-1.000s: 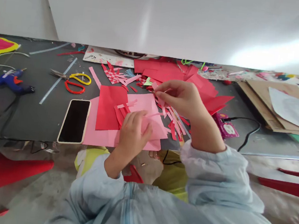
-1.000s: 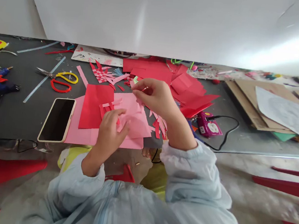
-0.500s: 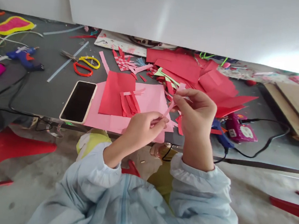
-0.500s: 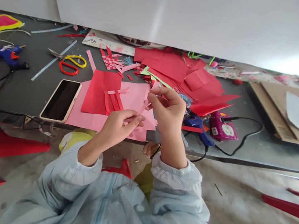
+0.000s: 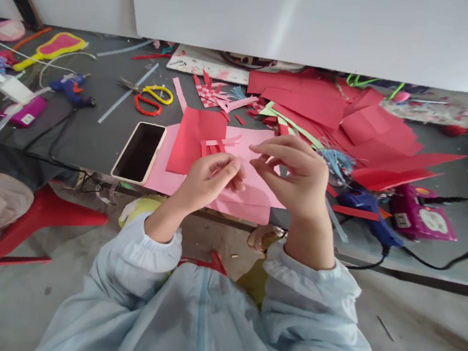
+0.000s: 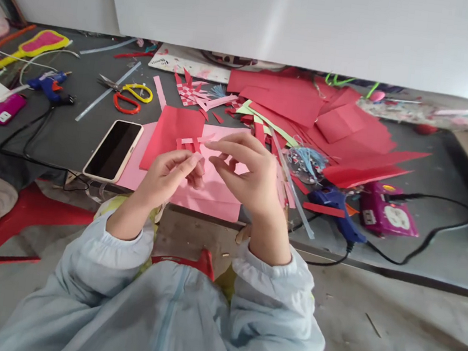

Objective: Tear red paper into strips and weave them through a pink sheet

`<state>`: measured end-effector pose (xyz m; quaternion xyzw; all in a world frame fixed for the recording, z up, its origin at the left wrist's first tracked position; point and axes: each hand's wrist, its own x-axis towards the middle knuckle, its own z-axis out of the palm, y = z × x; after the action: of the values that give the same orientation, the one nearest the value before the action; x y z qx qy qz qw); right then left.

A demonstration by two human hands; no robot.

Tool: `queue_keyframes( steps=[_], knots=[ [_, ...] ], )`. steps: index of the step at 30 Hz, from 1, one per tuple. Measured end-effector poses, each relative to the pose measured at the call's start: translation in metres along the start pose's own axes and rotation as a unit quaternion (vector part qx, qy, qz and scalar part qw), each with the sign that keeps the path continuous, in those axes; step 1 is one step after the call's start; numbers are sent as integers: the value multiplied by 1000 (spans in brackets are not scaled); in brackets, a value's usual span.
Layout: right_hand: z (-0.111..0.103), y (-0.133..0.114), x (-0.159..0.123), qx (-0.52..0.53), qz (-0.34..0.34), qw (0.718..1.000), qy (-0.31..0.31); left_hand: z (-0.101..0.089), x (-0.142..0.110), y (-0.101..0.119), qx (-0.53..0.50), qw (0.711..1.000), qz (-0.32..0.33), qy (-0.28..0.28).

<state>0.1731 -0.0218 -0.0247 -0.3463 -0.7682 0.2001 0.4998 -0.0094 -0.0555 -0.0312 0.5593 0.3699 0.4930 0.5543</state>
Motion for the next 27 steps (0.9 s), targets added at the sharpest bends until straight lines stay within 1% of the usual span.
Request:
queue_keyframes(
  steps=[2, 5, 10, 17, 22, 27],
  knots=[
    [3, -2, 1, -5, -20, 1000, -15, -6, -1, 2, -10, 999, -17, -32],
    [8, -2, 1, -19, -39, 999, -17, -15, -5, 3, -7, 996, -60, -64],
    [14, -4, 1, -9, -61, 998, -26, -24, -13, -1, -22, 992, -94, -79],
    [20, -11, 6, 10, -65, 995, -79, -32, -22, 3, -52, 990, -85, -99],
    [26, -12, 9, 42, -38, 990, -128, -35, -23, 4, -50, 992, -78, -82],
    [30, -10, 8, 62, -31, 986, -153, -36, -22, 0, -47, 994, -69, -66]
  ],
)
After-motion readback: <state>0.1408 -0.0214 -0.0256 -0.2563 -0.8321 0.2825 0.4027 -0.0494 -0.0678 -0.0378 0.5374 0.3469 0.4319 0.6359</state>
